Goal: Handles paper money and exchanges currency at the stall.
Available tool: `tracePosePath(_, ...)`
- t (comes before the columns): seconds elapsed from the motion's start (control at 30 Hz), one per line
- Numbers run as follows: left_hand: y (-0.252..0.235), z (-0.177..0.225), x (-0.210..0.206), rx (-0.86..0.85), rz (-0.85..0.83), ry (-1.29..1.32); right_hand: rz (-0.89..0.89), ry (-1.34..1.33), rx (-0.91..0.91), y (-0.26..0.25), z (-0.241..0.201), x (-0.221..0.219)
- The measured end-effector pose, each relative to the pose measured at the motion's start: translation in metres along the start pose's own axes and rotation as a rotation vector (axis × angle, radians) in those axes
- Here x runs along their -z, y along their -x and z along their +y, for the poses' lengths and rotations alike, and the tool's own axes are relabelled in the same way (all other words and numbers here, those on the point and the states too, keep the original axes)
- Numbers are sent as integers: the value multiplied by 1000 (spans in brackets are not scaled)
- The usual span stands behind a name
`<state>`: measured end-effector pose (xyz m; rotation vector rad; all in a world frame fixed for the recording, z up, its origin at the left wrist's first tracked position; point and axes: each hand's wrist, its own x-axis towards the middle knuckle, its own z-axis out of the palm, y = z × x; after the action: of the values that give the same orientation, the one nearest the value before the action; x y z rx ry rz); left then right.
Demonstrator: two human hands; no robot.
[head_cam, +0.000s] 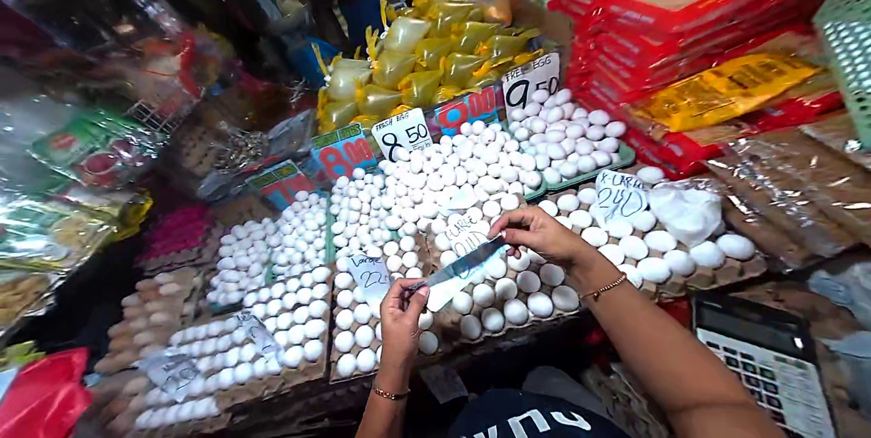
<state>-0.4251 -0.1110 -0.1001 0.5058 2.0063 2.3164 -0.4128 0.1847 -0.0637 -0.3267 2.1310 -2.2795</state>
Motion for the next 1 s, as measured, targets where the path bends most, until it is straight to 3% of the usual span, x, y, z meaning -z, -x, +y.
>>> tracePosePath(0.2,5,16,34,-110,241,-31,-104,-65,51,-65,-6,-23)
tracePosePath(0.4,28,8,48,-23,423,-254,223,-70,100,-152,-14,21)
tracePosePath(0.53,36,-29,34,29,359,-406,436,-156,93,-224,-35,60)
tracePosePath(0.73,39,-98,16,48,314,-748,557,-261,71,-298,-59,98)
tracePosePath(1.0,35,-123,7,144,338,-903,578,-156,-21,-332,-80,117)
